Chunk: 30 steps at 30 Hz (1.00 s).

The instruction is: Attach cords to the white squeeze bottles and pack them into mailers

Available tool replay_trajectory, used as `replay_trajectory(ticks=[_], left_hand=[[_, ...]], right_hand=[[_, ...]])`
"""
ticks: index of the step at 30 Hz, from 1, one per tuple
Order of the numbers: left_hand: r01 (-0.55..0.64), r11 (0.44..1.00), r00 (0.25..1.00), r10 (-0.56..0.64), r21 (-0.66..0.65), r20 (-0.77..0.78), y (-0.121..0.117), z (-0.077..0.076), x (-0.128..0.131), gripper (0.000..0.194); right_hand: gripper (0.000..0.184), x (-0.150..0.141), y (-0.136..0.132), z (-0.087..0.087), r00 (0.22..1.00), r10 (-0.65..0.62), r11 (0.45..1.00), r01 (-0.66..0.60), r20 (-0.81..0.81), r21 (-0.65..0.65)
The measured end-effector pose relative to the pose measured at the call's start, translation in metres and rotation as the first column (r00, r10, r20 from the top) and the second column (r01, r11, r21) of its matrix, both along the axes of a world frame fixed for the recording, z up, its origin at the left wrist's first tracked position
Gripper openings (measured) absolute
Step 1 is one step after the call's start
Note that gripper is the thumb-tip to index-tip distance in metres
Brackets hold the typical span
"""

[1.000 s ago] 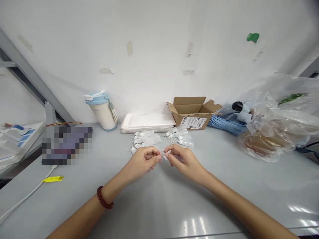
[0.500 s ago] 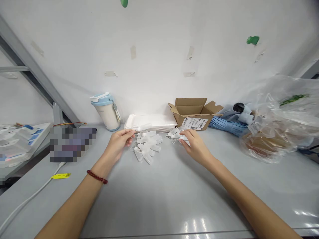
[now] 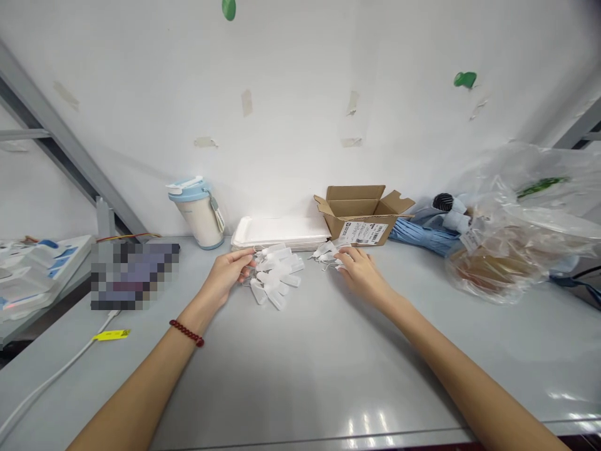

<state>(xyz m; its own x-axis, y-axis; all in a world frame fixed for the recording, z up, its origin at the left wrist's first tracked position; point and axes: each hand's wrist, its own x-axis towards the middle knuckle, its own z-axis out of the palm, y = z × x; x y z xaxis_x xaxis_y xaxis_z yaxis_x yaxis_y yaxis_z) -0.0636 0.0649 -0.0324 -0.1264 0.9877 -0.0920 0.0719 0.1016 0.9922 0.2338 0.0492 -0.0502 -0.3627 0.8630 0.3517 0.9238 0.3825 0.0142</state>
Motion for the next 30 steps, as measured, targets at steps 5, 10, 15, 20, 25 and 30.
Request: replay_trajectory(ticks=[5,10,15,20,25,30], left_hand=[[-0.052,0.998,0.998,0.053,0.023,-0.030,-0.003,0.006,0.003,0.040],[-0.101,0.993,0.993,0.105,0.064,-0.052,-0.007,0.011,0.007,0.036],[-0.095,0.990,0.992,0.103,0.106,-0.074,-0.010,0.013,0.012,0.031],[-0.093,0.986,0.991,0.106,0.138,-0.088,-0.011,0.013,0.013,0.030],[-0.096,0.980,0.988,0.114,0.173,-0.101,-0.010,0.008,0.013,0.028],[-0.088,0.976,0.990,0.108,0.197,-0.092,-0.012,0.006,0.017,0.026]], right_hand=[[0.027,0.002,0.001,0.003,0.999,-0.028,1.000,0.029,-0.029,0.012],[0.029,0.000,0.001,0.004,0.999,0.013,1.000,-0.013,-0.031,0.023],[0.040,-0.005,0.000,0.000,0.996,0.083,0.995,-0.084,0.017,0.061],[0.040,-0.010,0.006,-0.004,0.991,0.098,0.991,-0.106,0.092,0.083],[0.034,-0.019,0.011,-0.001,0.987,0.123,0.988,-0.132,0.106,0.078],[0.038,-0.025,0.012,-0.001,0.977,0.174,0.984,-0.177,0.125,0.011]])
